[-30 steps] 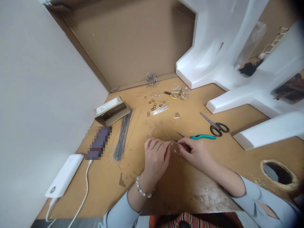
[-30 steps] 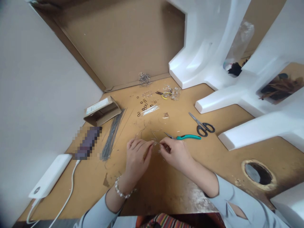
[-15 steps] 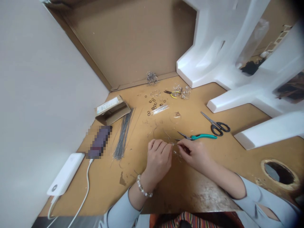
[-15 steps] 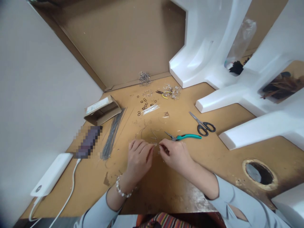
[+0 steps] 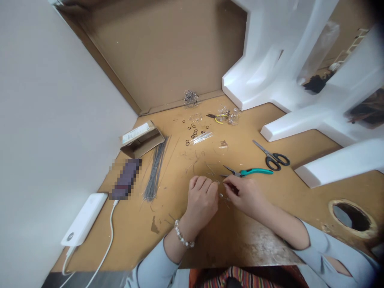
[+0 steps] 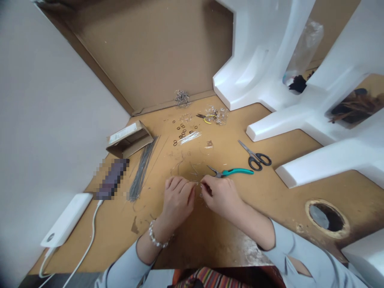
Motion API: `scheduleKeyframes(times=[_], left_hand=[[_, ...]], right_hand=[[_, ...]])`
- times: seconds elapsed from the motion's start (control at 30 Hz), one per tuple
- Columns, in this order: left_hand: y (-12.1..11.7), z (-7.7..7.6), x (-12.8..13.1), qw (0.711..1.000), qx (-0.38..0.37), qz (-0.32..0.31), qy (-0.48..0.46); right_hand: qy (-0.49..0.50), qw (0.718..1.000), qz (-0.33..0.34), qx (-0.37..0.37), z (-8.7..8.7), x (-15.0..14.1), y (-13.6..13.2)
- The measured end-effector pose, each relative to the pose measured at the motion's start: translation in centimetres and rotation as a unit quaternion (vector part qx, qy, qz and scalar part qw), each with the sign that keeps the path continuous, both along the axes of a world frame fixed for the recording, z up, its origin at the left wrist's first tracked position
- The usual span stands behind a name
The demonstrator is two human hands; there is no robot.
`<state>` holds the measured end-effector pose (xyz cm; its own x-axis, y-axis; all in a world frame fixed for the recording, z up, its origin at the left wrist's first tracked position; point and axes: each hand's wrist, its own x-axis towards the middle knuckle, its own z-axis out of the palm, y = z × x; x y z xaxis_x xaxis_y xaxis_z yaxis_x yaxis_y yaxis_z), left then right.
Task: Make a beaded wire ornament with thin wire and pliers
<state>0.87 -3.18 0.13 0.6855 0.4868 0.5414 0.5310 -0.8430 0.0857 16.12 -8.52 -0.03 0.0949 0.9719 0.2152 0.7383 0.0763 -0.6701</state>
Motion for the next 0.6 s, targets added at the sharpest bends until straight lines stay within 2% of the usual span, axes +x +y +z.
scheduleKeyframes(times=[0.23,0.3,0.37,0.47,0.6], left_hand=[[0.0,0.2,-0.1,1.0,-0.023,-0.015,-0.011],[0.2,0.1,-0.2,0.998,-0.049,-0.014,-0.029],[0.4,0.0,-0.2,0.992,-0.104,-0.006,-0.064],[0.7,-0.2,-0.2,0.963,-0.225,0.01,-0.15],[1.0,-0.3,-0.2,0.894,-0.367,-0.002,-0.256]], right_hand=[[0.055,0.998,-0.021,-0.02,-0.4,0.2,0.2],[0.061,0.998,-0.015,-0.016,-0.6,0.4,0.4],[0.079,0.997,-0.003,-0.017,-0.7,0.6,0.6],[0.138,0.989,0.026,-0.041,-0.5,0.7,0.9],[0.226,0.969,0.044,-0.088,-0.2,0.6,1.0]])
